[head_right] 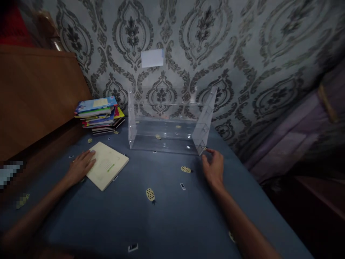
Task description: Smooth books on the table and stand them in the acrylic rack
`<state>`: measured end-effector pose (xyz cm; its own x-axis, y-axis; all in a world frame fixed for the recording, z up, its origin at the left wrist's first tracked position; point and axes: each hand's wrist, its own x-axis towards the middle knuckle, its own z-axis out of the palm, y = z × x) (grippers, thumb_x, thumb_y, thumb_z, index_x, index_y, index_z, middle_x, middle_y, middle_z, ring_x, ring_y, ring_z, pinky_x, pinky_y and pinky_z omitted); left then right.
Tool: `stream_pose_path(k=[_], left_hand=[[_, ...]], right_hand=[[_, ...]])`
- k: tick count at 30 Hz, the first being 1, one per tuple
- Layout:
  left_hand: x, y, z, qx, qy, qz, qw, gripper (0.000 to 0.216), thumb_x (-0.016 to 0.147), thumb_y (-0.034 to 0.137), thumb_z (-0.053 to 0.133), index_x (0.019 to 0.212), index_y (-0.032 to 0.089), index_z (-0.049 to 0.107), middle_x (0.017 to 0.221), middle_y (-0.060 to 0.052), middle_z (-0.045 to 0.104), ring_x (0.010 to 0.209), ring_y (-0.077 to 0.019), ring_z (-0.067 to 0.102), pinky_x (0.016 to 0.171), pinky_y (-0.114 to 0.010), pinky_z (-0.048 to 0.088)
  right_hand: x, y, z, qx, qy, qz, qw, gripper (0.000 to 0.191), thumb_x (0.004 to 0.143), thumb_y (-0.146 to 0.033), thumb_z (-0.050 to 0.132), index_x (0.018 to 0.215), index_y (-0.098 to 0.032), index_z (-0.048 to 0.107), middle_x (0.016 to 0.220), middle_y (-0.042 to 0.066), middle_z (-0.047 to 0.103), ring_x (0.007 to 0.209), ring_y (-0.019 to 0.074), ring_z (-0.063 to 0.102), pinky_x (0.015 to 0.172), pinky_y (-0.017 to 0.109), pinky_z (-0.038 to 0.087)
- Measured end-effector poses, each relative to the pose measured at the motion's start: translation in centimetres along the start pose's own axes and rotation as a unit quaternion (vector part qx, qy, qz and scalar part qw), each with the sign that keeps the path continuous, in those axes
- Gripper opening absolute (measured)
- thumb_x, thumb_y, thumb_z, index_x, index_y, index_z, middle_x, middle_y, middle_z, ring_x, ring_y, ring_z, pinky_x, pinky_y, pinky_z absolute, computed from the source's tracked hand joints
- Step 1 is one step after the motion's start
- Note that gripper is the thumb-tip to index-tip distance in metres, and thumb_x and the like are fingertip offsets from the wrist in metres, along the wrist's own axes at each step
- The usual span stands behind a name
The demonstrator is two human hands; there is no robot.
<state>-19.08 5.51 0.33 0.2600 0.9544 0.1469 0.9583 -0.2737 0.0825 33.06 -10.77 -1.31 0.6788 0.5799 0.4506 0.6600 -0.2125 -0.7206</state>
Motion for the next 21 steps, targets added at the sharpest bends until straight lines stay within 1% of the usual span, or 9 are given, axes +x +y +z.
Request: stream_pose_path(k=[3,5,7,9,11,13,16,19,21], left_hand=[[0.6,-0.5,0.3,-0.013,-0.010,0.061,0.998,0.052,0.101,0.042,0.030,0.144,0.023,0.053,0.157,-0.012,0.045,0.145,-0.0349,0.039,0.113,-0.059,0.038],[0.7,-0.4,0.3,-0.025,-0.024,0.109,0.993,0.053,0.102,0.046,0.031,0.144,0.024,0.052,0.159,-0.010,0.043,0.148,-0.0342,0.037,0.114,-0.058,0.037],[0.5,0.3,0.3,-0.038,-0.037,0.155,0.986,0.053,0.102,0.050,0.032,0.146,0.026,0.050,0.160,-0.008,0.041,0.149,-0.0327,0.034,0.116,-0.056,0.035],[0.1,1.5,0.3,-0.054,-0.049,0.201,0.977,0.053,0.103,0.053,0.031,0.148,0.030,0.049,0.162,-0.006,0.039,0.151,-0.0312,0.032,0.118,-0.055,0.032],[-0.3,3.4,0.5,-0.074,-0.060,0.249,0.964,0.053,0.104,0.053,0.029,0.148,0.032,0.048,0.162,-0.005,0.039,0.152,-0.0301,0.030,0.119,-0.056,0.029],[-0.6,6.0,0.7,-0.093,-0.071,0.297,0.948,0.051,0.105,0.052,0.028,0.148,0.033,0.048,0.162,-0.005,0.039,0.153,-0.0287,0.028,0.120,-0.057,0.026],[-0.6,10.6,0.8,-0.115,-0.082,0.357,0.924,0.049,0.106,0.048,0.029,0.149,0.033,0.046,0.162,-0.005,0.039,0.154,-0.0276,0.026,0.122,-0.058,0.022],[-0.5,15.0,0.9,-0.138,-0.100,0.411,0.895,0.048,0.107,0.047,0.031,0.151,0.034,0.044,0.163,-0.004,0.036,0.155,-0.0260,0.024,0.123,-0.058,0.019],[-0.4,17.1,1.1,-0.151,-0.100,0.435,0.882,0.048,0.106,0.047,0.032,0.150,0.033,0.044,0.164,-0.003,0.035,0.155,-0.0241,0.023,0.124,-0.057,0.019]], right_hand=[[0.2,0.9,0.3,0.030,-0.027,0.024,0.999,0.038,0.076,-0.042,0.050,0.105,-0.019,0.060,0.100,0.013,0.067,0.094,0.0301,0.065,0.087,0.048,0.053],[0.1,1.0,0.4,0.026,-0.037,0.020,0.999,0.037,0.076,-0.040,0.051,0.104,-0.019,0.063,0.097,0.012,0.068,0.091,0.0288,0.066,0.084,0.045,0.053],[-0.2,0.6,0.4,0.009,-0.038,-0.004,0.999,0.034,0.077,-0.038,0.052,0.102,-0.019,0.065,0.099,0.013,0.069,0.094,0.0293,0.065,0.084,0.045,0.053],[-1.0,-0.2,0.4,-0.010,-0.043,-0.045,0.998,0.032,0.079,-0.037,0.052,0.102,-0.019,0.066,0.100,0.013,0.069,0.094,0.0294,0.065,0.083,0.044,0.053],[-2.5,-1.7,0.6,-0.004,-0.076,-0.087,0.993,0.030,0.084,-0.036,0.051,0.103,-0.020,0.067,0.101,0.012,0.070,0.090,0.0280,0.066,0.079,0.043,0.054],[-4.3,-3.7,1.2,0.027,-0.138,-0.130,0.982,0.028,0.088,-0.035,0.049,0.106,-0.021,0.066,0.102,0.010,0.071,0.089,0.0264,0.067,0.078,0.041,0.055],[-7.1,-6.8,2.6,0.065,-0.229,-0.215,0.947,0.031,0.095,-0.034,0.046,0.119,-0.022,0.063,0.116,0.010,0.070,0.106,0.0267,0.067,0.093,0.044,0.054],[-8.6,-8.7,4.0,0.055,-0.256,-0.263,0.929,0.039,0.100,-0.032,0.041,0.135,-0.023,0.055,0.130,0.012,0.065,0.121,0.0274,0.061,0.104,0.047,0.049],[-8.8,-9.1,4.7,0.028,-0.257,-0.278,0.925,0.040,0.100,-0.031,0.039,0.137,-0.023,0.053,0.132,0.013,0.064,0.124,0.0285,0.059,0.106,0.049,0.047]])
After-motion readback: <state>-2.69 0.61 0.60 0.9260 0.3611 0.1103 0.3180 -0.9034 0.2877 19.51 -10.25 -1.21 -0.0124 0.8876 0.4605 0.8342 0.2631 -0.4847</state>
